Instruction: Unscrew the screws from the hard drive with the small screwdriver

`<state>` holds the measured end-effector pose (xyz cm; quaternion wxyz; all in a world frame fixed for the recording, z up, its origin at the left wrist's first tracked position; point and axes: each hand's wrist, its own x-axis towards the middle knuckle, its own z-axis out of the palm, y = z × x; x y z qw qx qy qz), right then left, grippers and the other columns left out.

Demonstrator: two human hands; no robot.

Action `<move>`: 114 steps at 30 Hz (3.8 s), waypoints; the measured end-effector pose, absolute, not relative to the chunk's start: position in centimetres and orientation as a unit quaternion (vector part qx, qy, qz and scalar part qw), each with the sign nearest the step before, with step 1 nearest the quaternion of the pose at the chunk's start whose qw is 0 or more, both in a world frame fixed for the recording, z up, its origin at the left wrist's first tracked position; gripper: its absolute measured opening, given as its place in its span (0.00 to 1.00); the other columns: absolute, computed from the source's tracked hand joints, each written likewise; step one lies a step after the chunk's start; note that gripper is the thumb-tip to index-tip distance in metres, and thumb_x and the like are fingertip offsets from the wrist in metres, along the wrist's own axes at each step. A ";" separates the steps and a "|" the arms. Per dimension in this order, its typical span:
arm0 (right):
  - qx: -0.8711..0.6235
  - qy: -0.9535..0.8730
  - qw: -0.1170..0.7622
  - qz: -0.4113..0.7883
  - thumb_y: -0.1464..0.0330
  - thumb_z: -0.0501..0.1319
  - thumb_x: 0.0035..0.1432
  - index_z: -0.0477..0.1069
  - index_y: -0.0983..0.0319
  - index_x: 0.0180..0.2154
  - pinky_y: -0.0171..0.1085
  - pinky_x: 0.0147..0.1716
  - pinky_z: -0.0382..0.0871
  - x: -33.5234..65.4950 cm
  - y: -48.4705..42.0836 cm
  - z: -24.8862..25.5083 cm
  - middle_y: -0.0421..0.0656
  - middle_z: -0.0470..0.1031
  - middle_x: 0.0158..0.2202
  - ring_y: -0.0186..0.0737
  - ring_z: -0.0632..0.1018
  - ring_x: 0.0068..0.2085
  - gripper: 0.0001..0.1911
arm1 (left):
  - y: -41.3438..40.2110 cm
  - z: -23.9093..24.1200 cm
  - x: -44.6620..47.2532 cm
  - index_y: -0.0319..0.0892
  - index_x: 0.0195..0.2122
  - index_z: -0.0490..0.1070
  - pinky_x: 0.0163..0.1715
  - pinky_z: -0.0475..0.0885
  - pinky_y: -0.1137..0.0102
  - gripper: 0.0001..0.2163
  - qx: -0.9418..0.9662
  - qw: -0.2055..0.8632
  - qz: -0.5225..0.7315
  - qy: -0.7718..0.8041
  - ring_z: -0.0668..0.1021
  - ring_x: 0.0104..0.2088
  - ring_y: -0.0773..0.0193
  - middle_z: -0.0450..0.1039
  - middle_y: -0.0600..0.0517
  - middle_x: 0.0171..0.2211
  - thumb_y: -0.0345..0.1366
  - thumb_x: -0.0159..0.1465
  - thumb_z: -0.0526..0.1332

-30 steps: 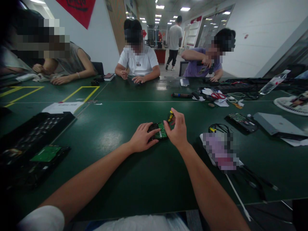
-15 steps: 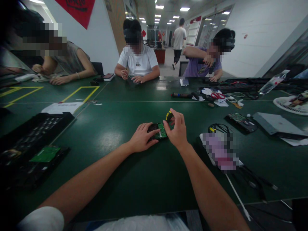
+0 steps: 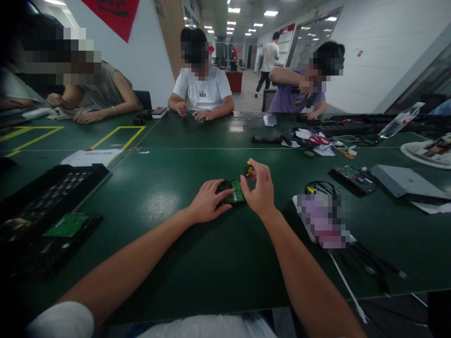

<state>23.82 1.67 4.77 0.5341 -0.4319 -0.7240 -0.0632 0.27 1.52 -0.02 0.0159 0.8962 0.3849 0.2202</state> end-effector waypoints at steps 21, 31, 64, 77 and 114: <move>-0.432 -0.718 0.542 -0.070 0.67 0.66 0.65 0.60 0.53 0.67 0.48 0.38 0.82 23.9 1.7 4.6 0.51 0.70 0.58 0.45 0.79 0.43 0.32 | 1.4 0.1 0.4 0.51 0.69 0.71 0.67 0.61 0.40 0.28 0.893 0.012 0.221 0.391 0.65 0.68 0.36 0.61 0.38 0.69 0.57 0.72 0.59; -0.442 -0.716 0.535 -0.078 0.67 0.66 0.65 0.59 0.54 0.67 0.48 0.36 0.82 23.7 1.5 5.1 0.51 0.70 0.56 0.42 0.76 0.37 0.32 | 1.5 0.1 0.4 0.51 0.69 0.70 0.67 0.60 0.39 0.28 0.893 0.019 0.226 0.389 0.65 0.69 0.36 0.61 0.37 0.70 0.56 0.71 0.61; -0.433 -0.716 0.545 -0.053 0.67 0.66 0.66 0.59 0.53 0.68 0.48 0.38 0.85 23.7 1.9 4.5 0.51 0.69 0.60 0.44 0.81 0.43 0.33 | 1.4 0.3 0.4 0.50 0.68 0.71 0.67 0.61 0.40 0.28 0.892 0.019 0.224 0.391 0.65 0.68 0.36 0.62 0.37 0.69 0.56 0.71 0.60; -0.438 -0.714 0.542 -0.065 0.66 0.67 0.66 0.61 0.53 0.68 0.49 0.38 0.84 23.7 1.6 4.9 0.52 0.69 0.58 0.46 0.79 0.43 0.32 | 1.2 0.3 0.4 0.50 0.69 0.71 0.67 0.61 0.40 0.28 0.893 0.016 0.228 0.389 0.66 0.68 0.36 0.62 0.37 0.69 0.55 0.72 0.60; -0.402 -0.715 0.568 -0.072 0.70 0.62 0.69 0.64 0.53 0.66 0.50 0.43 0.85 23.7 1.5 5.3 0.52 0.68 0.60 0.49 0.80 0.51 0.26 | 1.3 0.3 0.4 0.51 0.69 0.71 0.67 0.61 0.40 0.28 0.891 0.022 0.227 0.392 0.65 0.69 0.36 0.61 0.38 0.69 0.56 0.72 0.60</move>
